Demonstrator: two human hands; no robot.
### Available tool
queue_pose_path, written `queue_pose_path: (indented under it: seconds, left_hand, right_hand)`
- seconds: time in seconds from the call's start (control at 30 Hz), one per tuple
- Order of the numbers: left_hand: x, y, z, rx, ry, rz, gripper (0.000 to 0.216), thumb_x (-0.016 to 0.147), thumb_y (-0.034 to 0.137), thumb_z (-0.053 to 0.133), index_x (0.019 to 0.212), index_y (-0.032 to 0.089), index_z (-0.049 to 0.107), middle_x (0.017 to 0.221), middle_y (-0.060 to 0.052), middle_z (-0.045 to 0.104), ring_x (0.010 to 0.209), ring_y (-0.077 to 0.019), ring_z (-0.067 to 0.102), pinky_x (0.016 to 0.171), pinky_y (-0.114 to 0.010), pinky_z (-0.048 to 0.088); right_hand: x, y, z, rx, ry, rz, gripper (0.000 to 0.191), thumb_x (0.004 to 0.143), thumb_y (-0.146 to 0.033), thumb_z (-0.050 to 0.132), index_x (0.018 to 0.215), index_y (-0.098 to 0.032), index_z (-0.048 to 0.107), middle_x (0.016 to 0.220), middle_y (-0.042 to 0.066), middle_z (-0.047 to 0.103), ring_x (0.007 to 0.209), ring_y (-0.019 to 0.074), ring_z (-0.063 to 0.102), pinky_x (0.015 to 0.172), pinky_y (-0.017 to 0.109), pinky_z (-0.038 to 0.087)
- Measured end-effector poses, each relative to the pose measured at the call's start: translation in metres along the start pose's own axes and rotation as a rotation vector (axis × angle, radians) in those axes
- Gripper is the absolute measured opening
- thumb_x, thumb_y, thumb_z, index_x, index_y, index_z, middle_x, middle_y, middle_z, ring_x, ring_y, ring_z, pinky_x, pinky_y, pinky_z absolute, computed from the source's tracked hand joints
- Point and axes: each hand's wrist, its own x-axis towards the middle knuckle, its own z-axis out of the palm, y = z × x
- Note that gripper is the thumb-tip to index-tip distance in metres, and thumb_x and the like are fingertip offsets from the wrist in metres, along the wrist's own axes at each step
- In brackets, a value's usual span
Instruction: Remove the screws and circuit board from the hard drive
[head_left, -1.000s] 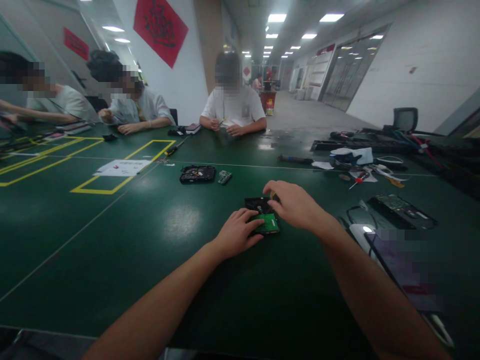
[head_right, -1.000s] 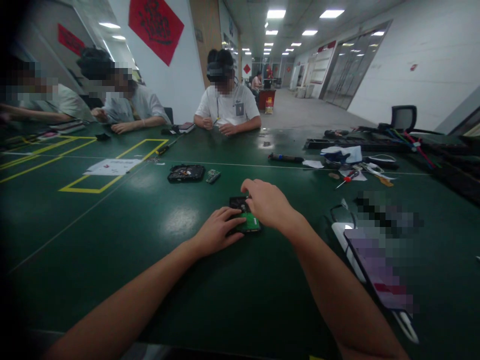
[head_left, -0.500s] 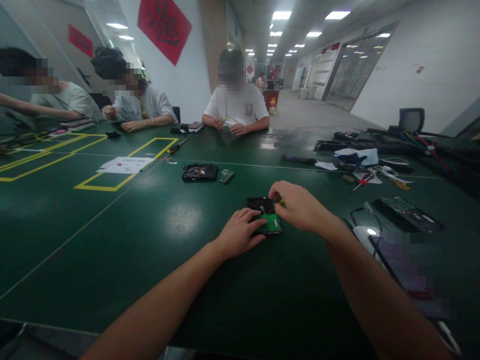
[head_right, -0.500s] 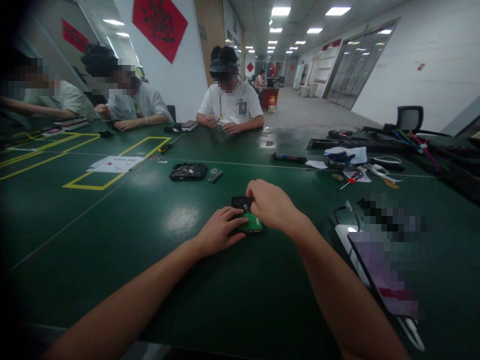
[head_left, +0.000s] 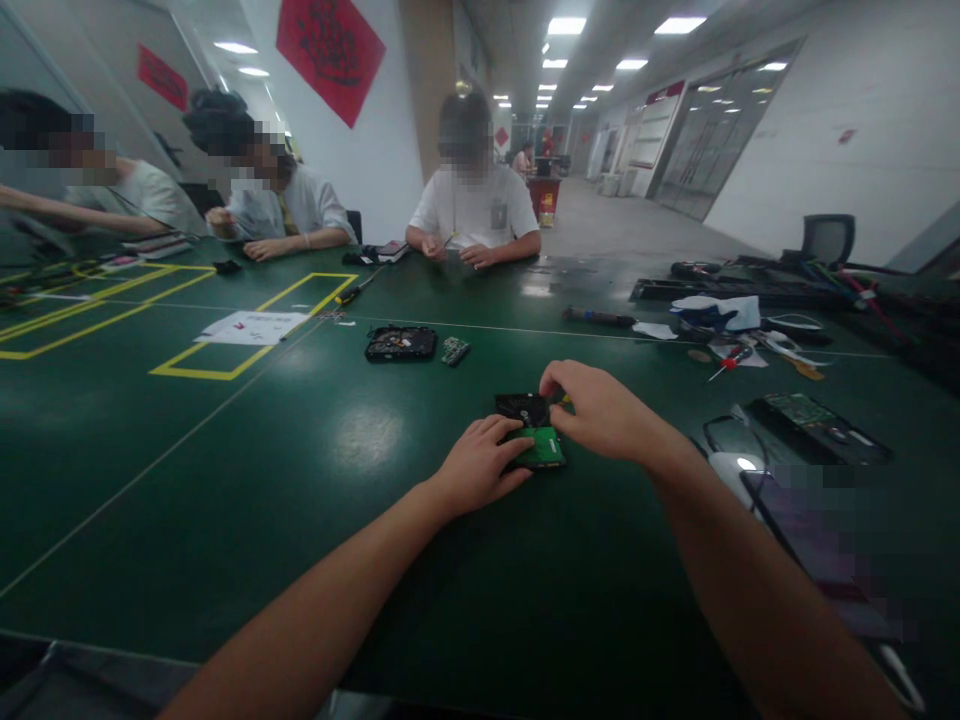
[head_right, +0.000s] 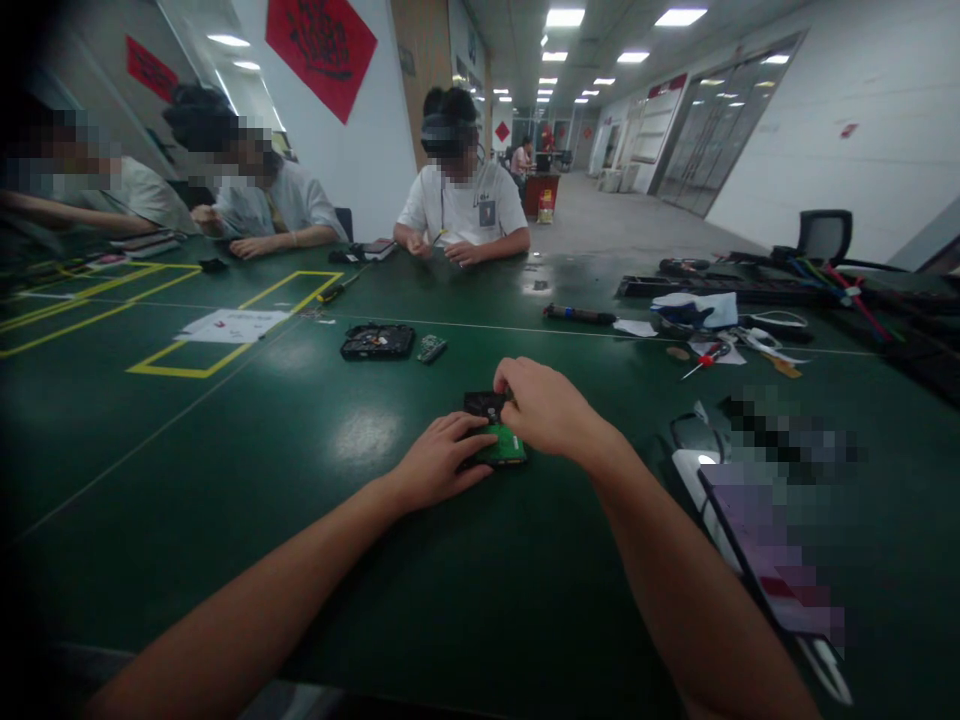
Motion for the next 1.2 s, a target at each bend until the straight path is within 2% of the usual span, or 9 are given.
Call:
queue_pose_path:
  seconds: [0.13,0.17,0.37,0.57,0.77,0.87,0.97,1.07,1.2]
  left_hand:
    - [-0.0001,-0.0001,-0.0005,-0.002,0.001,0.007,0.045,0.098,0.045,0.064,0.137,0.022,0.065,0.146,-0.013,0.058,0.136,-0.0334,0.052,0.112,-0.052,0.046]
    - [-0.0001,-0.0003,-0.0006,-0.005,-0.001,0.009,0.045,0.098,0.045,0.064,0.137,0.022,0.065,0.146,-0.013,0.058,0.136,-0.0333,0.052,0.112,-0.052,0.046]
    - [-0.0004,-0.0007,-0.0003,-0.004,0.008,0.009,0.044,0.098,0.044,0.064,0.137,0.024,0.064,0.147,-0.013,0.057,0.136,-0.0335,0.052,0.111,-0.054,0.046]
    - [-0.0009,-0.0004,-0.0003,0.011,0.001,0.012,0.044,0.099,0.044,0.063,0.137,0.022,0.064,0.146,-0.014,0.058,0.135,-0.0338,0.052,0.111,-0.053,0.046]
    - [-0.0008,-0.0002,-0.0014,0.008,0.002,0.011,0.044,0.099,0.044,0.064,0.138,0.022,0.064,0.146,-0.014,0.057,0.136,-0.0338,0.051,0.111,-0.054,0.046]
    - [-0.0006,-0.0003,-0.0008,0.010,0.001,0.009,0.045,0.098,0.044,0.065,0.138,0.023,0.064,0.146,-0.014,0.058,0.137,-0.0338,0.051,0.111,-0.054,0.046]
    - [-0.0007,-0.0005,0.0000,0.006,-0.001,0.005,0.046,0.098,0.044,0.065,0.138,0.023,0.063,0.146,-0.014,0.058,0.137,-0.0341,0.051,0.111,-0.054,0.046]
    - [-0.0006,-0.0001,0.0001,-0.003,0.006,0.006,0.045,0.098,0.044,0.065,0.139,0.024,0.063,0.146,-0.014,0.058,0.137,-0.0340,0.051,0.111,-0.054,0.046]
    - [-0.0006,0.0003,-0.0002,-0.007,0.010,0.013,0.045,0.098,0.043,0.065,0.139,0.025,0.063,0.145,-0.013,0.058,0.135,-0.0338,0.052,0.110,-0.055,0.047]
  right_hand:
    - [-0.0013,-0.0084,0.0012,-0.164,0.017,0.267,0.012,0.099,-0.027,0.052,0.106,-0.018,0.057,0.103,0.012,0.065,0.083,0.0258,0.062,0.071,0.035,0.040]
    - [-0.0009,-0.0096,0.0016,-0.160,0.003,0.276,0.011,0.098,-0.026,0.054,0.105,-0.018,0.057,0.103,0.013,0.066,0.084,0.0258,0.062,0.071,0.035,0.041]
    - [0.0018,-0.0062,0.0016,-0.030,-0.006,0.076,0.020,0.088,-0.013,0.058,0.107,-0.019,0.058,0.109,0.009,0.067,0.095,0.0234,0.063,0.080,0.032,0.043]
    - [0.0005,-0.0098,0.0005,-0.152,-0.008,0.263,0.013,0.099,-0.030,0.055,0.105,-0.018,0.059,0.104,0.013,0.068,0.090,0.0273,0.064,0.074,0.036,0.042]
    - [0.0019,-0.0102,0.0003,-0.008,-0.004,0.103,0.026,0.089,-0.013,0.060,0.115,-0.018,0.059,0.113,0.011,0.070,0.096,0.0236,0.065,0.083,0.033,0.045]
    - [0.0010,-0.0095,-0.0002,-0.062,-0.007,0.163,0.016,0.096,-0.026,0.058,0.110,-0.018,0.060,0.110,0.012,0.070,0.094,0.0265,0.066,0.079,0.035,0.046]
    - [0.0001,-0.0064,-0.0006,-0.143,-0.020,0.255,0.019,0.102,-0.036,0.055,0.104,-0.019,0.062,0.104,0.013,0.071,0.092,0.0292,0.067,0.077,0.037,0.046]
    - [0.0003,-0.0029,-0.0015,-0.110,-0.033,0.189,0.012,0.098,-0.026,0.060,0.107,-0.018,0.062,0.108,0.012,0.071,0.098,0.0270,0.067,0.084,0.036,0.046]
    - [0.0029,-0.0054,-0.0050,-0.047,-0.048,0.069,0.019,0.093,-0.016,0.061,0.111,-0.018,0.063,0.115,0.011,0.071,0.102,0.0245,0.065,0.088,0.034,0.046]
